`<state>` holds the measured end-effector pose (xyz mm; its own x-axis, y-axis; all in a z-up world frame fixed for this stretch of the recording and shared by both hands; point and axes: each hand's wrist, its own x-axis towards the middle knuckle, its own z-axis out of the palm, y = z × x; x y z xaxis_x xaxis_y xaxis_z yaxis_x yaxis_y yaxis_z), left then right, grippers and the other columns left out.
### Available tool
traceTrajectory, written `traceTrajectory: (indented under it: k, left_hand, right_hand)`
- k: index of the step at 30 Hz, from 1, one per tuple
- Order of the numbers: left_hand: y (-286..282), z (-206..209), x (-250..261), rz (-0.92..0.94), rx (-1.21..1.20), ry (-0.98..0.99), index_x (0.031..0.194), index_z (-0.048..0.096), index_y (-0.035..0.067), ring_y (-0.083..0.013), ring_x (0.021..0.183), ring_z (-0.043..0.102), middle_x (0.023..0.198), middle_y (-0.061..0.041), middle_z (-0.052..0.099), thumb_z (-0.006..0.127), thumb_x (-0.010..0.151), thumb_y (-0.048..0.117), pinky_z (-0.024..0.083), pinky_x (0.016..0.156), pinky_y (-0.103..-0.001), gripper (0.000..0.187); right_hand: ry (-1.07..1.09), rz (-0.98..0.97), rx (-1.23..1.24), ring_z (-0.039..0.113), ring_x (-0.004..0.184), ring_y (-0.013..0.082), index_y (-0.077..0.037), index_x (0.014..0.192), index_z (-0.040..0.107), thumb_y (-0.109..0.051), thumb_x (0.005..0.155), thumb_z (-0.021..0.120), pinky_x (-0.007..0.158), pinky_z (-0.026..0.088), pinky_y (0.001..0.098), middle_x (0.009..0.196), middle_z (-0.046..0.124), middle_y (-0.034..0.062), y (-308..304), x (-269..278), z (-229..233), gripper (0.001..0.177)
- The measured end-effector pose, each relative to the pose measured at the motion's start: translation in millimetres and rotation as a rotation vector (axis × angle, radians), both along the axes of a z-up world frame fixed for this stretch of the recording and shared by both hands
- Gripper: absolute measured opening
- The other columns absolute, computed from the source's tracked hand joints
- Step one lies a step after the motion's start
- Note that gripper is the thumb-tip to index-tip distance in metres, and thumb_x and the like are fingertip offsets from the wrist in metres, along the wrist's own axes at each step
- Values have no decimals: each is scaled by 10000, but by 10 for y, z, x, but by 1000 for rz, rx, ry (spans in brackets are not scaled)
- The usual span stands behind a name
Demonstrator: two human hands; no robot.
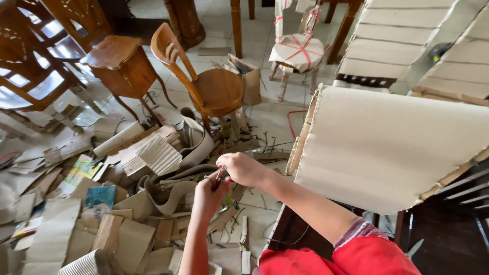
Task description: Wrapping wooden chairs with cardboard sheets and securing them with wire for transport.
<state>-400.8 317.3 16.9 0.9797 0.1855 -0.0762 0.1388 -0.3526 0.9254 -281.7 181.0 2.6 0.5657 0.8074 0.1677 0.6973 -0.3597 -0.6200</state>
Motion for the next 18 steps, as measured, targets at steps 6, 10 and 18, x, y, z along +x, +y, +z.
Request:
traceTrajectory:
  k: [6, 10, 18]
  left_hand:
    - [484, -33, 196, 391, -832, -307, 816, 504, 105, -146, 522, 407, 654, -22, 451, 433, 858, -70, 357, 476, -288, 193]
    - [968, -194, 149, 468, -1090, -582, 834, 498, 226, -42, 593, 389, 764, 54, 515, 308, 850, -152, 277, 509, -236, 424]
    - [-9, -223, 184, -186, -473, -23, 1022, 773, 51, -240, 1197, 741, 1231, -116, 814, 508, 1014, 145, 557, 1092, -378, 282]
  right_hand:
    - [149, -228, 45, 627, 544, 160, -24, 904, 681, 0, 1008, 498, 525, 481, 267, 769, 683, 70, -614, 48, 404, 212]
    - [56, -326, 16, 682, 714, 170, -77, 805, 669, -20, 980, 518, 711, 498, 291, 751, 702, 29, -1053, 43, 40, 238]
    - [236, 69, -210, 692, 645, 264, -173, 1012, 750, -133, 983, 574, 703, 576, 420, 823, 735, 86, -427, -1371, -160, 183]
